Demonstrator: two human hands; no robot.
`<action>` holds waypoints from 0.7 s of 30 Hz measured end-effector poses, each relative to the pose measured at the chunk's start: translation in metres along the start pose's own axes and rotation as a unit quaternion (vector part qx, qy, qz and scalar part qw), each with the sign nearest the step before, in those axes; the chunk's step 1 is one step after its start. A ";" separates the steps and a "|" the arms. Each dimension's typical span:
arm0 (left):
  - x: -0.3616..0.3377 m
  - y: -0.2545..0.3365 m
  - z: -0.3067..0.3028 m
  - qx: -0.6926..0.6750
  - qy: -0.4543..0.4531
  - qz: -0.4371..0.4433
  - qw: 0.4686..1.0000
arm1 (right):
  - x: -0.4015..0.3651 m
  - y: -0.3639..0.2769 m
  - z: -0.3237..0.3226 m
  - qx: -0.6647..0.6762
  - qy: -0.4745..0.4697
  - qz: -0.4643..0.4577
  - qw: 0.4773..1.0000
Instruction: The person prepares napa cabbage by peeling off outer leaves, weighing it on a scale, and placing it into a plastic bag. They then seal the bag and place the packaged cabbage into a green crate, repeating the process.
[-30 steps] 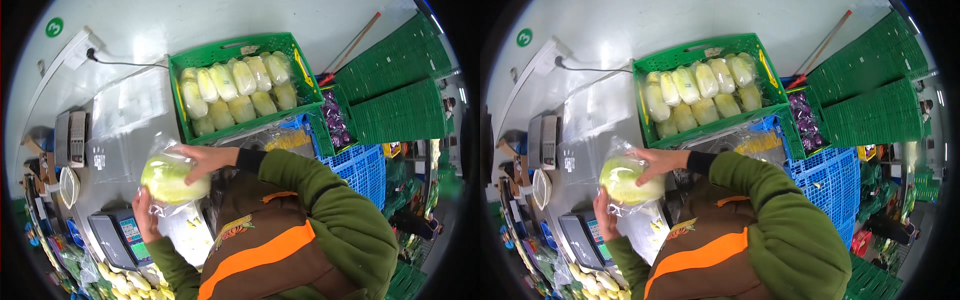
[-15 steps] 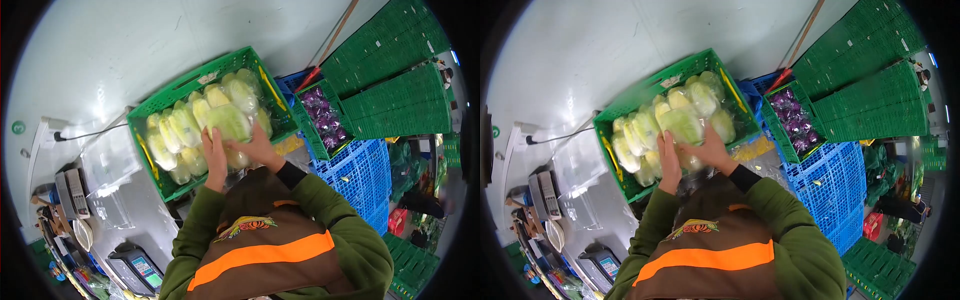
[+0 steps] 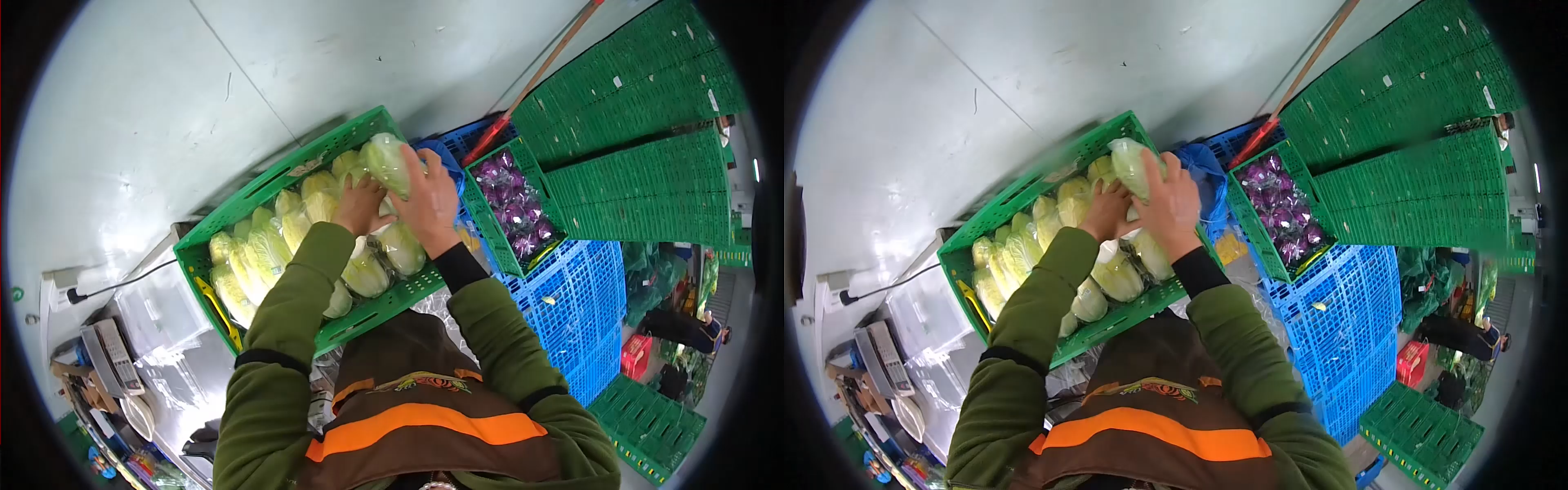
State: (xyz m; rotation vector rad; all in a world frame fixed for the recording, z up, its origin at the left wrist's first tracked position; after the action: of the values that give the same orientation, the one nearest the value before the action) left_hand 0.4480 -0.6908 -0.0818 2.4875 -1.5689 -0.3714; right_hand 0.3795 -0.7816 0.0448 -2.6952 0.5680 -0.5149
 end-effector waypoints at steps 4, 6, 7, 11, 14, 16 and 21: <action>-0.018 -0.009 0.017 0.031 -0.082 0.021 0.996 | -0.001 0.004 0.053 0.042 -0.097 0.077 0.991; -0.028 -0.007 0.005 0.022 0.032 0.047 0.998 | -0.002 0.019 0.068 0.088 -0.105 0.119 0.983; -0.028 -0.012 0.003 0.023 0.027 0.054 0.998 | -0.005 0.028 0.076 0.135 -0.117 0.156 0.971; -0.040 -0.018 -0.006 -0.044 0.042 0.083 0.995 | -0.005 0.049 0.106 0.177 -0.164 0.186 0.952; -0.041 -0.022 -0.006 -0.078 0.070 0.087 0.991 | -0.003 0.055 0.112 0.157 -0.153 0.203 0.954; -0.038 -0.052 0.007 -0.248 0.052 -0.066 0.965 | -0.005 0.055 0.117 0.187 -0.214 0.204 0.937; 0.001 -0.039 -0.072 -0.204 0.312 0.005 0.928 | 0.007 0.049 0.110 0.267 -0.149 0.163 0.938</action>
State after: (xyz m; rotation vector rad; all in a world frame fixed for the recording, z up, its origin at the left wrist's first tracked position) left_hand 0.5034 -0.6740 -0.0245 1.9918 -1.1044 0.0941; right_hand 0.4151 -0.7993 -0.0688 -2.0548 0.6570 -0.1330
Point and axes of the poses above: each hand's wrist, its own x-axis towards the middle knuckle, its own z-axis out of the palm, y = z × x, the point moved 7 cm from there along x, towards the middle knuckle, and after that the axes turned 1 degree about x, right-handed, at the moved point
